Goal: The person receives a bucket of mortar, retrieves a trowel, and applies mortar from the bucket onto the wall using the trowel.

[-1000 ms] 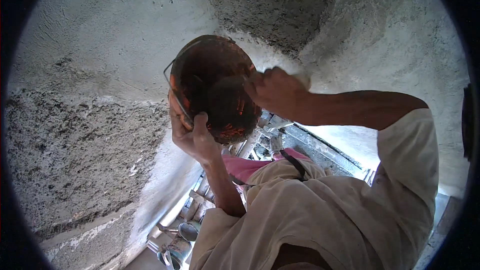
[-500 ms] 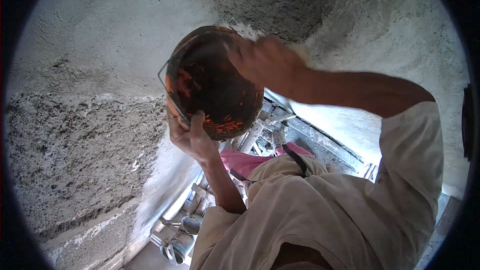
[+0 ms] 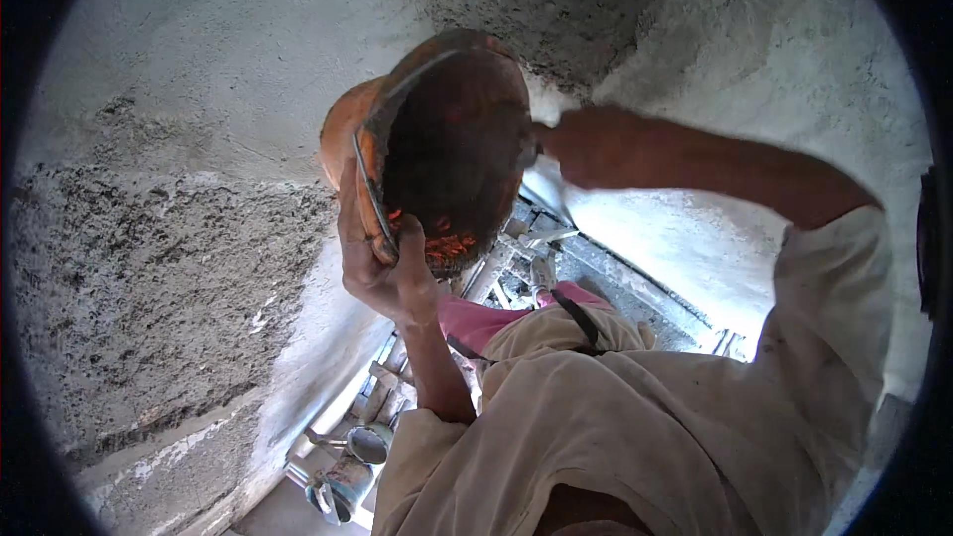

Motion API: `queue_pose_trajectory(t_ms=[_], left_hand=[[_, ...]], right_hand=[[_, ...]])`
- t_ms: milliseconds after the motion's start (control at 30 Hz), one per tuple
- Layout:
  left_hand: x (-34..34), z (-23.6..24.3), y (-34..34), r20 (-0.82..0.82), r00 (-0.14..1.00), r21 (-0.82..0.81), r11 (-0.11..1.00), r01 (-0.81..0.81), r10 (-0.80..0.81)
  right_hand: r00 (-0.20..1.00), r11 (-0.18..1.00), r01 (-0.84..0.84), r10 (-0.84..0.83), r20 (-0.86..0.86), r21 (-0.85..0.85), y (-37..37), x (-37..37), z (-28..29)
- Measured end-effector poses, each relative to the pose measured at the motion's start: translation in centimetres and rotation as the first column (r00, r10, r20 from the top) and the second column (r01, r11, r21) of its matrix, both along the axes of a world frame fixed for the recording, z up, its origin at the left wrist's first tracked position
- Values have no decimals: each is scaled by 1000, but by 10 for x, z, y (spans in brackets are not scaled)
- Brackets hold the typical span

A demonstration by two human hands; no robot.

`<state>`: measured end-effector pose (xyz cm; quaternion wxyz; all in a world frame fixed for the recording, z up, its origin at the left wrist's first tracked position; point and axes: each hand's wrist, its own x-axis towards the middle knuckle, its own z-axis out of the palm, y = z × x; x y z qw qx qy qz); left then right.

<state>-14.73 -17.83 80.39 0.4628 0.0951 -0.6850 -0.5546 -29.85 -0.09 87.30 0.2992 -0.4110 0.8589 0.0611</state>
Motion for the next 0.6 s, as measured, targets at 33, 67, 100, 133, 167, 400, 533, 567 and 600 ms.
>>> queue_pose_trajectory(t_ms=[33, 67, 100, 133, 167, 400, 533, 567, 600], left_hand=[[-4, -4, 0, -4, 1000, 22, 1000, 15, -15], [1, -8, -5, -8, 1000, 44, 999, 8, -8], [5, -9, -9, 0, 1000, 145, 989, 23, -23], [8, -13, -9, 4, 1000, 201, 979, 26, -27], [11, -18, -9, 5, 1000, 257, 966, 25, -27], [27, -27, -7, -31, 998, 446, 893, 59, -51], [37, -30, -8, -121, 993, 521, 851, 70, -8], [42, -33, -11, -94, 996, 580, 812, 63, -10], [47, -36, -12, -108, 994, 581, 809, 86, -28]], right_hand=[[992, 992, -67, 78, 101, -108, 17, -3, -45], [972, 983, -27, 69, 225, -184, 15, 8, -56], [935, 967, 19, 72, 348, -253, 16, 18, -66], [867, 947, 201, -53, 496, -252, 13, 37, -54], [874, 918, 228, -47, 483, -324, 12, 45, -64], [911, 834, 284, -81, 404, -474, 21, 40, -110], [905, 766, 268, 8, 425, -584, 29, 55, -113], [911, 766, 268, -3, 413, -585, 29, 55, -114], [928, 808, 265, -66, 367, -526, 29, 57, -113]])
